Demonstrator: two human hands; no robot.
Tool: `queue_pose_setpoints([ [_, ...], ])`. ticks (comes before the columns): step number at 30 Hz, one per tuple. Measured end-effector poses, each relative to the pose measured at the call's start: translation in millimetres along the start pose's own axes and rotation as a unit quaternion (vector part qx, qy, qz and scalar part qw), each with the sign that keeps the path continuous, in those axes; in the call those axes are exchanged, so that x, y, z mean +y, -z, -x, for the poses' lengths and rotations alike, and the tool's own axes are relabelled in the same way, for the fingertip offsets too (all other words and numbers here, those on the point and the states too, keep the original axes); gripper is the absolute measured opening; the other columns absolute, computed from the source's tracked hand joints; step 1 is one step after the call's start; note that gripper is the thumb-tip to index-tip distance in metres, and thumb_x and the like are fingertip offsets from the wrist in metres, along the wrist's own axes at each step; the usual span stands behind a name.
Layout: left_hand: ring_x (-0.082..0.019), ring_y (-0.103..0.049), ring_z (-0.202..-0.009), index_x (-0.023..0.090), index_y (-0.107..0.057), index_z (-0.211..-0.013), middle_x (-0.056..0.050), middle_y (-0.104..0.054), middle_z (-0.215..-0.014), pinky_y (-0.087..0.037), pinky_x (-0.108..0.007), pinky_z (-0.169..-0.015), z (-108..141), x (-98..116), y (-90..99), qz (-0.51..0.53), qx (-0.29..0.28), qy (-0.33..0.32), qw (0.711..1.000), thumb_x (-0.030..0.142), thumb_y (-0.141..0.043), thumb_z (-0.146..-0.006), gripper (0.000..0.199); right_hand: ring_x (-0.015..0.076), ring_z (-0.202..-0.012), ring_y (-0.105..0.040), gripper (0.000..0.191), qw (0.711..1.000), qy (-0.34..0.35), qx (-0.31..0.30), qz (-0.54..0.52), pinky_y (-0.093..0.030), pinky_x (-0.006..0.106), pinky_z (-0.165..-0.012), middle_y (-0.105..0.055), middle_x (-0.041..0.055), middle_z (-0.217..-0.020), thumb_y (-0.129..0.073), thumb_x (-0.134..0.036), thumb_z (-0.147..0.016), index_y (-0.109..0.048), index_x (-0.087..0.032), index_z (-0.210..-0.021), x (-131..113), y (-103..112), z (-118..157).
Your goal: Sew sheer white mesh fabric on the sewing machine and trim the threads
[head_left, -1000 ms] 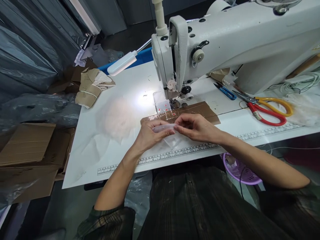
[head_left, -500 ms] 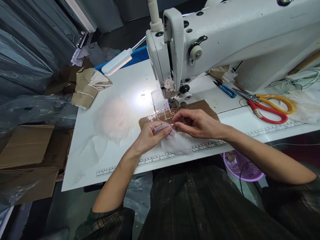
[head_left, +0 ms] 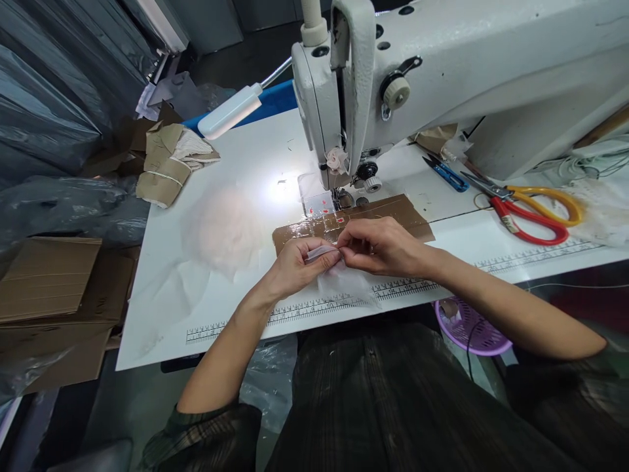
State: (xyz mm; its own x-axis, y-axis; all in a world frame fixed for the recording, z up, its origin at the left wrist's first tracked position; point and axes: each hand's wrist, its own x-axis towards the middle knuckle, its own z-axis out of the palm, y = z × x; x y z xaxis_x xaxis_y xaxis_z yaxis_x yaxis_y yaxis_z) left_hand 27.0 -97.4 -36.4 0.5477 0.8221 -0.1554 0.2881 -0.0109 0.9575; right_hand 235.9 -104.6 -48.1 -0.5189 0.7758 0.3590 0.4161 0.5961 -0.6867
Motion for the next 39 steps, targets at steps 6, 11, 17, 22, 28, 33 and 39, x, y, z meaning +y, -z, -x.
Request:
queue_pose_setpoints([
  [6, -0.01, -0.053, -0.059, 0.017, -0.071, -0.076, -0.001, -0.063, -0.066, -0.043, -0.021, -0.052, 1.2, 0.5, -1.3, 0.001, 0.007, -0.006, 1.0, 0.043, -0.072, -0.083, 0.027, 0.0096, -0.056, -0.048, 0.003, 0.994, -0.051, 0.092, -0.029, -0.036, 0.024, -0.055, -0.059, -0.0016, -0.066, -0.058, -0.019, -0.079, -0.057, -0.018, -0.076, -3.6, -6.8, 3.3],
  [11, -0.013, -0.058, -0.065, 0.017, -0.074, -0.084, -0.004, -0.069, -0.076, -0.047, -0.023, -0.056, -3.3, -3.3, 8.8, -0.051, 0.001, -0.02, 0.999, 0.046, -0.069, -0.085, 0.029, 0.0083, -0.052, -0.041, 0.007, 0.98, -0.132, 0.103, -0.108, -0.035, 0.024, -0.051, -0.05, -0.005, -0.06, -0.058, -0.014, -0.076, -0.054, -0.019, -0.073, -1.1, -0.6, 11.6],
  [17, -0.021, -0.063, -0.082, 0.019, -0.071, -0.092, -0.006, -0.068, -0.088, -0.052, -0.033, -0.071, -19.7, 7.9, 29.2, -0.304, 0.105, -0.106, 0.941, 0.032, -0.073, -0.081, 0.018, 0.0115, -0.071, -0.051, 0.009, 0.976, -0.093, 0.073, -0.183, -0.039, 0.024, -0.056, -0.061, 0.0042, -0.09, -0.061, -0.012, -0.074, -0.054, -0.019, -0.072, -5.7, -11.8, 7.7],
  [22, -0.019, -0.063, -0.084, 0.017, -0.061, -0.097, -0.007, -0.066, -0.093, -0.053, -0.034, -0.075, 1.8, 14.7, -2.7, -0.304, 0.197, -0.179, 0.915, 0.021, -0.058, -0.09, 0.009, 0.0103, -0.063, -0.049, 0.009, 0.938, -0.175, 0.116, -0.275, -0.039, 0.024, -0.054, -0.061, 0.0014, -0.077, -0.063, -0.016, -0.072, -0.054, -0.019, -0.072, -4.2, -26.5, 3.7],
  [28, -0.018, -0.058, -0.072, 0.02, -0.052, -0.084, -0.002, -0.058, -0.077, -0.051, -0.033, -0.066, 18.1, -9.4, -39.9, -0.35, 0.124, -0.105, 0.923, 0.035, -0.066, -0.087, 0.021, 0.0112, -0.06, -0.054, 0.013, 0.909, -0.22, 0.109, -0.338, -0.042, 0.024, -0.053, -0.061, 0.0002, -0.069, -0.062, -0.024, -0.076, -0.049, -0.02, -0.073, -6.2, -33.3, 1.2],
  [33, -0.018, -0.058, -0.068, 0.018, -0.061, -0.082, -0.004, -0.06, -0.075, -0.046, -0.03, -0.062, 15.4, -12.5, -23.8, -0.407, 0.118, -0.15, 0.893, 0.02, -0.047, -0.096, 0.02, 0.0097, -0.055, -0.042, 0.011, 0.965, -0.152, 0.046, -0.208, -0.035, 0.025, -0.053, -0.049, -0.0051, -0.063, -0.055, -0.02, -0.078, -0.044, -0.022, -0.077, -9.0, -26.3, 3.5],
  [39, -0.018, -0.062, -0.07, 0.017, -0.069, -0.092, -0.005, -0.067, -0.08, -0.048, -0.03, -0.06, 35.5, -11.9, 5.4, -0.428, 0.135, -0.136, 0.883, 0.029, -0.051, -0.098, 0.023, 0.0109, -0.052, -0.04, 0.012, 0.982, -0.149, 0.112, -0.023, -0.031, 0.028, -0.052, -0.049, -0.0044, -0.061, -0.053, -0.019, -0.076, -0.042, -0.023, -0.077, 12.9, 15.0, 24.6],
])
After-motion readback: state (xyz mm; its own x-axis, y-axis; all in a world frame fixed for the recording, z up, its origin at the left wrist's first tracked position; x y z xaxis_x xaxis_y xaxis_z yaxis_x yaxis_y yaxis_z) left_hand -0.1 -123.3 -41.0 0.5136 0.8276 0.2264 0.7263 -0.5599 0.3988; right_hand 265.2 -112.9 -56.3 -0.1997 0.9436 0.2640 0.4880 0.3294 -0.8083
